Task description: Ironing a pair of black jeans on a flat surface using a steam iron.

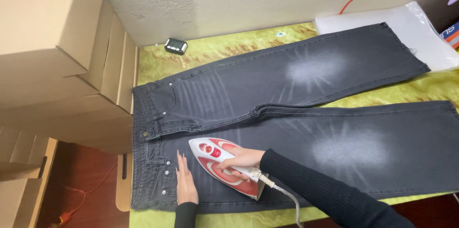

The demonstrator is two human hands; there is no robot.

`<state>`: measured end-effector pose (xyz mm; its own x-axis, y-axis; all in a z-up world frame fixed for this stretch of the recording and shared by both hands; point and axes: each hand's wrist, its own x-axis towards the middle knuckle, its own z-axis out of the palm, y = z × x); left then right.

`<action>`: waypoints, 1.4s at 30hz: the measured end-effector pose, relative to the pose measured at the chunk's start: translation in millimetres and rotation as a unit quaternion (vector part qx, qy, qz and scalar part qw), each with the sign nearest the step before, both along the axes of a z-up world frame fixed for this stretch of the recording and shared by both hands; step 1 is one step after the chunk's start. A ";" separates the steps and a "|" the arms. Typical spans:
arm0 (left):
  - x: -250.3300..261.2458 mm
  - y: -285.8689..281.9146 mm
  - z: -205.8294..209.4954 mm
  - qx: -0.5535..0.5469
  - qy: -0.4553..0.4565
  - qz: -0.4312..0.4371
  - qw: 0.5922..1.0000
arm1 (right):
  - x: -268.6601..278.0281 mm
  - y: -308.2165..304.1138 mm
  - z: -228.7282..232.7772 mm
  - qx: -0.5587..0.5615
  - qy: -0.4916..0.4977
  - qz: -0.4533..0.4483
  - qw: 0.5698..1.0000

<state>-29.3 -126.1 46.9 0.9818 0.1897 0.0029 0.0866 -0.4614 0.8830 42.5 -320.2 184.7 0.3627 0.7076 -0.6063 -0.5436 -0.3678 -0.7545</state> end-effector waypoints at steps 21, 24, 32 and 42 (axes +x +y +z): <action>7.7 -1.6 -27.0 0.163 0.037 -0.016 0.986 | -22.3 -61.7 0.9 -0.054 -0.081 0.158 0.983; -2.6 -13.9 -5.0 0.179 0.001 -0.020 0.984 | -20.1 -48.8 -5.6 -0.035 -0.061 0.068 0.995; -9.0 -42.9 -30.2 0.208 -0.097 0.012 0.973 | -16.2 -16.9 5.6 -0.044 -0.048 -0.130 0.989; -5.6 -53.8 -43.2 0.432 -0.152 0.080 0.885 | -35.8 -61.1 -6.8 -0.038 -0.025 -0.234 0.971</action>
